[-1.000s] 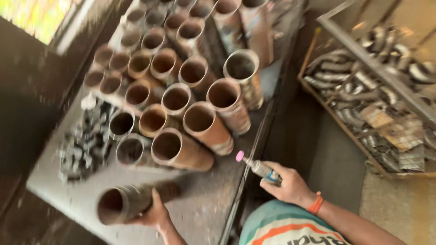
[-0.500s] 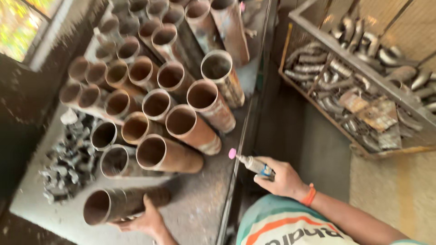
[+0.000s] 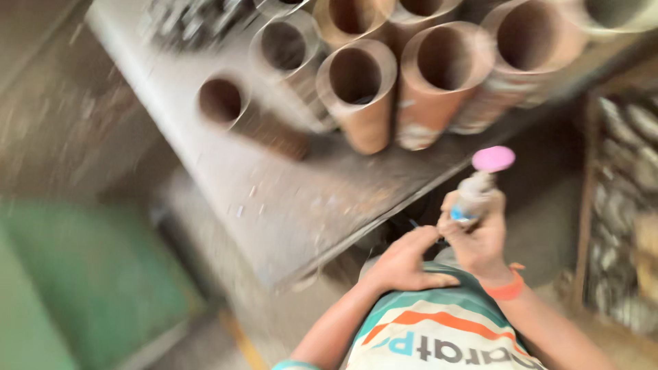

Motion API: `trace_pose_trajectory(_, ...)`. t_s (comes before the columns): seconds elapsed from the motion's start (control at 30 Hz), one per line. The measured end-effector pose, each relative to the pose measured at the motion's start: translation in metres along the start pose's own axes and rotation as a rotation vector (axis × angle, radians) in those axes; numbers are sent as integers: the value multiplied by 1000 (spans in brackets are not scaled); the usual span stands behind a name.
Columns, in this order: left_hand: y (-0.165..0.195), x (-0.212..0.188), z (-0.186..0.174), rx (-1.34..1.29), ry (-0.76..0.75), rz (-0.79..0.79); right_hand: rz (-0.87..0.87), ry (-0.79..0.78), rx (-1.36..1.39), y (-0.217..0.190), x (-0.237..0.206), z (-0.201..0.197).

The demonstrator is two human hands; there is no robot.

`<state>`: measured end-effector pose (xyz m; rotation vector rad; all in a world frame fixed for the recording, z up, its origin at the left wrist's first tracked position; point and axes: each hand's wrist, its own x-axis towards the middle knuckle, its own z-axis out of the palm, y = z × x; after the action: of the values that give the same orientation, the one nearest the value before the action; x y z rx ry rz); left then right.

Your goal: The person picks up rusty steel pipe sections from a workbench one at a time and grinds their ends using a pneumatic die grinder with a pink abrasive wheel, setting finished pipes back on the bench. They briefly handle wrenches on the bench and adjust the grinder hose before resuming grinding.

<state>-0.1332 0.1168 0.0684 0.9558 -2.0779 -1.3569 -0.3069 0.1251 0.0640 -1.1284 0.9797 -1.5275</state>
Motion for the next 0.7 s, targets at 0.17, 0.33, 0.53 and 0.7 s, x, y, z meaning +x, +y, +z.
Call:
trace_pose_trajectory(0.17, -71, -49, 47, 6, 94, -273, 311, -32, 417, 11, 5, -10)
trace_pose_trajectory(0.33, -132, -172, 105, 240, 562, -500, 567, -183, 687, 3, 22, -52)
trace_pose_trajectory(0.53, -135, -295, 126, 540, 933, -963, 887, -462, 674, 5, 6, -48)
trace_pose_trajectory(0.7, -133, -303, 86, 434, 1029, -1103, 882, -460, 606, -6, -23, -22)
